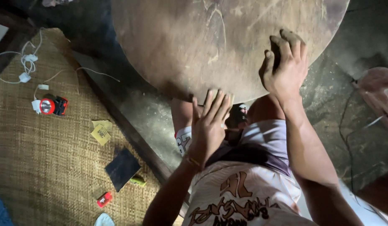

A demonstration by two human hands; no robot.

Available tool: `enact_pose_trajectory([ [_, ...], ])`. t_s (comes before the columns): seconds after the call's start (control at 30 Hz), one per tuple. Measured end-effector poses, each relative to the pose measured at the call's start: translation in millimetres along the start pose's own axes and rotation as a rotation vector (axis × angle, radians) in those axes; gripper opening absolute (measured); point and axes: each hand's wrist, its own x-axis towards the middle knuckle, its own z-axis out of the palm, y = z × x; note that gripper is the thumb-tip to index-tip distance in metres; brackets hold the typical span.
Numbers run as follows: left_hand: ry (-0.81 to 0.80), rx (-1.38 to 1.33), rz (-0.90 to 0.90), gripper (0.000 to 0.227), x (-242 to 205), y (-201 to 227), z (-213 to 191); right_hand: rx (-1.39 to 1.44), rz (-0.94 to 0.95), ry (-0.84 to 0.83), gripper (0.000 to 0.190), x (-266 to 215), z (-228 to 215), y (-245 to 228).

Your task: The person sands the top surface and the outer rim of a circular wooden table using a small sheet of sandpaper.

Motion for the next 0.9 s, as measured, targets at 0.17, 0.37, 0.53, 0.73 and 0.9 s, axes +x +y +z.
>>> enact_pose_trajectory([
  [0.17, 0.032, -0.037, -0.075, 0.039, 17, 6, 21, -0.054, -0.005, 0.017, 0.025, -4, 6, 6],
  [0.37, -0.066, -0.117, -0.076, 0.054, -18, 9, 0, -0.001, 0.013, -0.006, 0.028, -1, -3, -5],
  [0.53, -0.017, -0.097, -0.065, 0.049, 11, 9, 14, -0.03, -0.009, 0.011, 0.026, -3, 4, 4],
  [0.73, -0.018, -0.076, -0.025, 0.049, 2, 11, 0, -0.021, -0.018, 0.017, 0.03, -2, -2, -2],
  [0.9, -0.233, -0.32, -0.167, 0.084, -17, 2, -13, -0.038, 0.018, 0.004, 0.028, -6, 8, 8],
])
